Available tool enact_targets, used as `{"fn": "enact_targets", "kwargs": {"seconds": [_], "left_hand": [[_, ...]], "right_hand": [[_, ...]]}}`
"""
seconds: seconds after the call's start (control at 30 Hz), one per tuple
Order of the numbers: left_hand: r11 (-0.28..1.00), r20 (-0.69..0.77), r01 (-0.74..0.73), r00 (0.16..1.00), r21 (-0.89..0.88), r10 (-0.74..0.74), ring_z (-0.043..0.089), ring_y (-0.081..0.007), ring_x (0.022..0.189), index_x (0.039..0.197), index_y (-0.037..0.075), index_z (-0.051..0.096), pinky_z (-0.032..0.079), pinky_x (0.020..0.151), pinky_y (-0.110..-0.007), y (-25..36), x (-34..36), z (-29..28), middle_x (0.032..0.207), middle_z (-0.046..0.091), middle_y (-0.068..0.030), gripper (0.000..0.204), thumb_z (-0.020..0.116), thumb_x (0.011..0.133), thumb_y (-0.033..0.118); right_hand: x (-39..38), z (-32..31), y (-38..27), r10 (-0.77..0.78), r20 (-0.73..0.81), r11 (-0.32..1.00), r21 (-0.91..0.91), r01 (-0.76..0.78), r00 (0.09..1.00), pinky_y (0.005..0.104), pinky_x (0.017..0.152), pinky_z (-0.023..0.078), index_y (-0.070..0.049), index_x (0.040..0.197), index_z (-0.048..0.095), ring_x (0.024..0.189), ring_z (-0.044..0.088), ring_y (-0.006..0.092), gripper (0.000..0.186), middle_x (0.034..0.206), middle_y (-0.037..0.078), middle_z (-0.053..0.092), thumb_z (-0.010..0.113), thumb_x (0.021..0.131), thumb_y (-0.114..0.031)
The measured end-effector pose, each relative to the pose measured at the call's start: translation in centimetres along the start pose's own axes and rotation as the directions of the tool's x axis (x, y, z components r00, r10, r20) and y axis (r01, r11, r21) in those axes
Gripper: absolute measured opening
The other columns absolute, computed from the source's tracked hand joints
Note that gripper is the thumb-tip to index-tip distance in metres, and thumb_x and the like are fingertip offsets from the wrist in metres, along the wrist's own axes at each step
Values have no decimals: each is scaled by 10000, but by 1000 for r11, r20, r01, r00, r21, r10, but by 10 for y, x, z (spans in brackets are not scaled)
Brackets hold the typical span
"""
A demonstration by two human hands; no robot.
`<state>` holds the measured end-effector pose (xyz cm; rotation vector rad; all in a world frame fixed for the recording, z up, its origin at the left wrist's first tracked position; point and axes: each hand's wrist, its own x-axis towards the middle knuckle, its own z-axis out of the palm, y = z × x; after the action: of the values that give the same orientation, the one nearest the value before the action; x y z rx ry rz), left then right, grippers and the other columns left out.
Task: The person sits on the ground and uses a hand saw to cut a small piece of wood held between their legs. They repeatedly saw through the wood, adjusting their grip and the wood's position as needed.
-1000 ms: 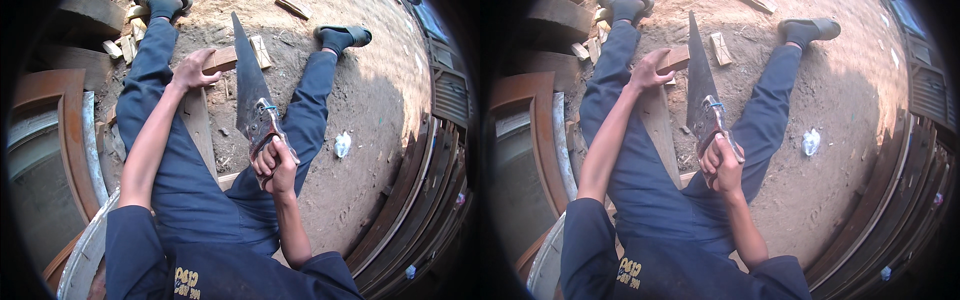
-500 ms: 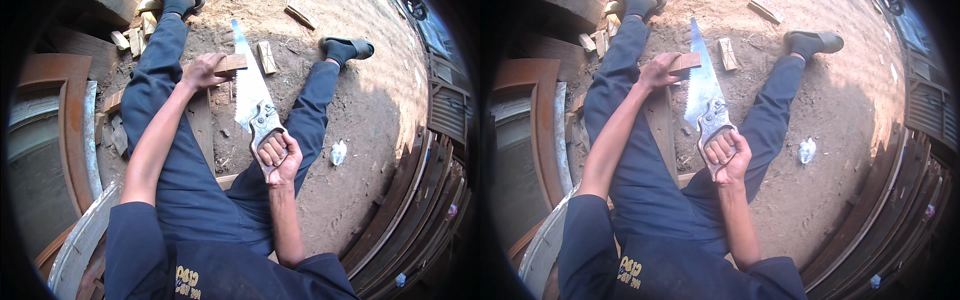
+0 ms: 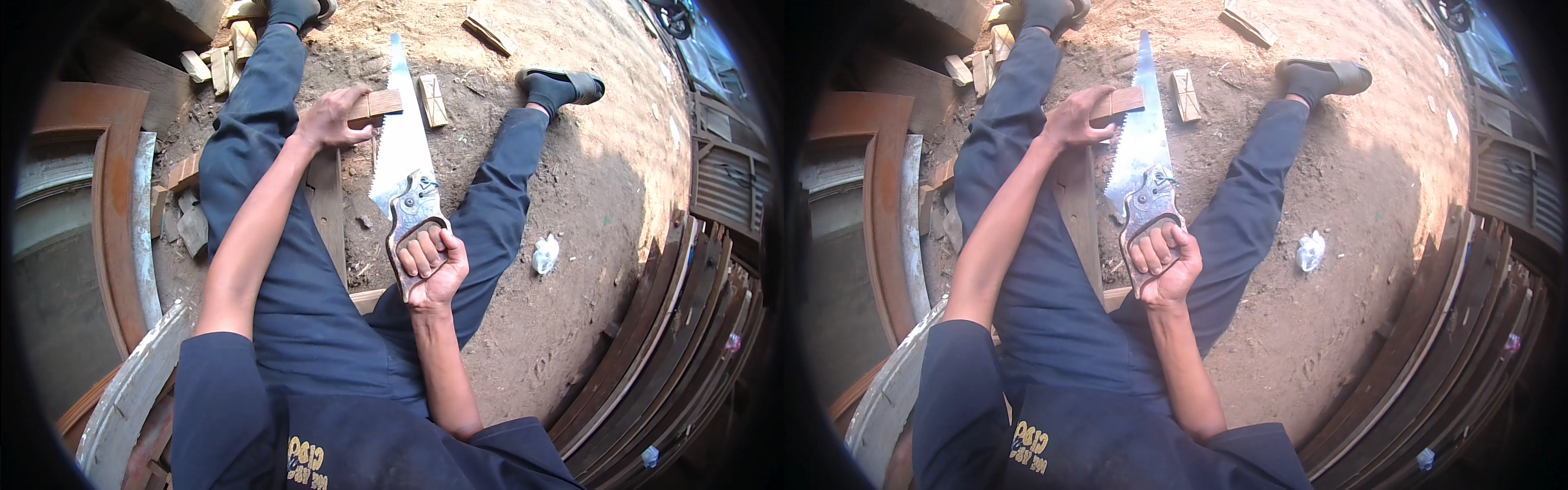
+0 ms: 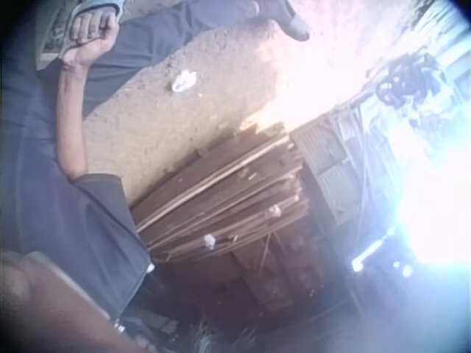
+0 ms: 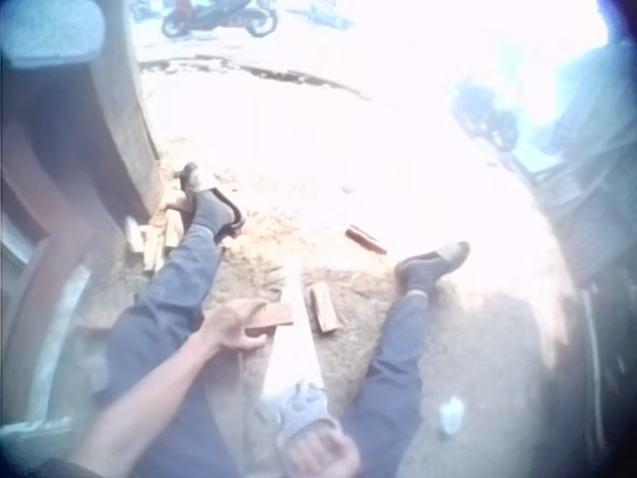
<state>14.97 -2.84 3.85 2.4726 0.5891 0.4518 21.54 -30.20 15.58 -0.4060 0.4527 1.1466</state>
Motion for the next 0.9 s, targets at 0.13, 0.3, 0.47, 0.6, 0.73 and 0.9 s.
{"fn": "enact_targets", "kwargs": {"seconds": [0.13, 0.3, 0.47, 0.6, 0.73, 0.9], "left_hand": [[989, -6, 48, 999, -142, -49, 588, -363, 1028, 1189, 40, 545, 460, 924, -401, -5, -2, -3, 1094, 615, -206, 486, 584, 763, 272], [993, 69, 84, 994, -81, -79, 591, -352, 1043, 1146, 9, 591, 448, 937, -394, 4, -3, 2, 1095, 629, -202, 426, 518, 808, 258], [988, 5, 117, 993, -101, -117, 599, -339, 1019, 1132, 59, 608, 459, 923, -406, -2, -5, 4, 1100, 634, -176, 360, 518, 852, 266], [984, -65, 129, 988, -125, -138, 592, -343, 1030, 1150, 44, 593, 450, 937, -402, 7, -1, -2, 1121, 622, -181, 368, 483, 866, 251], [971, -214, 62, 970, -229, -112, 586, -346, 1048, 1166, 12, 579, 438, 934, -383, 16, 7, -16, 1117, 613, -207, 407, 442, 869, 255], [951, -194, 168, 956, -261, -222, 581, -346, 1065, 1160, 16, 584, 426, 944, -388, 20, 22, -22, 1118, 612, -213, 417, 374, 948, 308]], "right_hand": [[-4, 3, 4, -4, -15, 1000, 26, 4, 1000, 243, 410, 278, -152, 637, 352, 389, 279, 82, 271, 491, -44, 292, 440, 888, -203], [-11, -5, 8, -3, -50, 988, 154, 10, 999, 241, 424, 270, -148, 636, 347, 394, 273, 81, 270, 492, -47, 287, 436, 884, -204], [-9, -1, 8, 3, -49, 992, 128, 3, 999, 245, 424, 275, -149, 629, 348, 394, 278, 83, 278, 492, -44, 289, 437, 887, -201], [-4, 3, 4, -28, -34, 999, -39, 27, 999, 250, 402, 265, -133, 671, 373, 382, 269, 81, 259, 494, -44, 300, 419, 918, -194], [-1, 10, -2, -18, -21, 974, -227, 12, 1000, 257, 412, 308, -142, 620, 368, 382, 311, 93, 309, 486, -26, 306, 437, 914, -205], [2, 12, -16, -62, -107, 866, -499, 0, 992, 248, 373, 277, -147, 645, 335, 350, 282, 77, 330, 466, -41, 287, 408, 958, -223]]}}
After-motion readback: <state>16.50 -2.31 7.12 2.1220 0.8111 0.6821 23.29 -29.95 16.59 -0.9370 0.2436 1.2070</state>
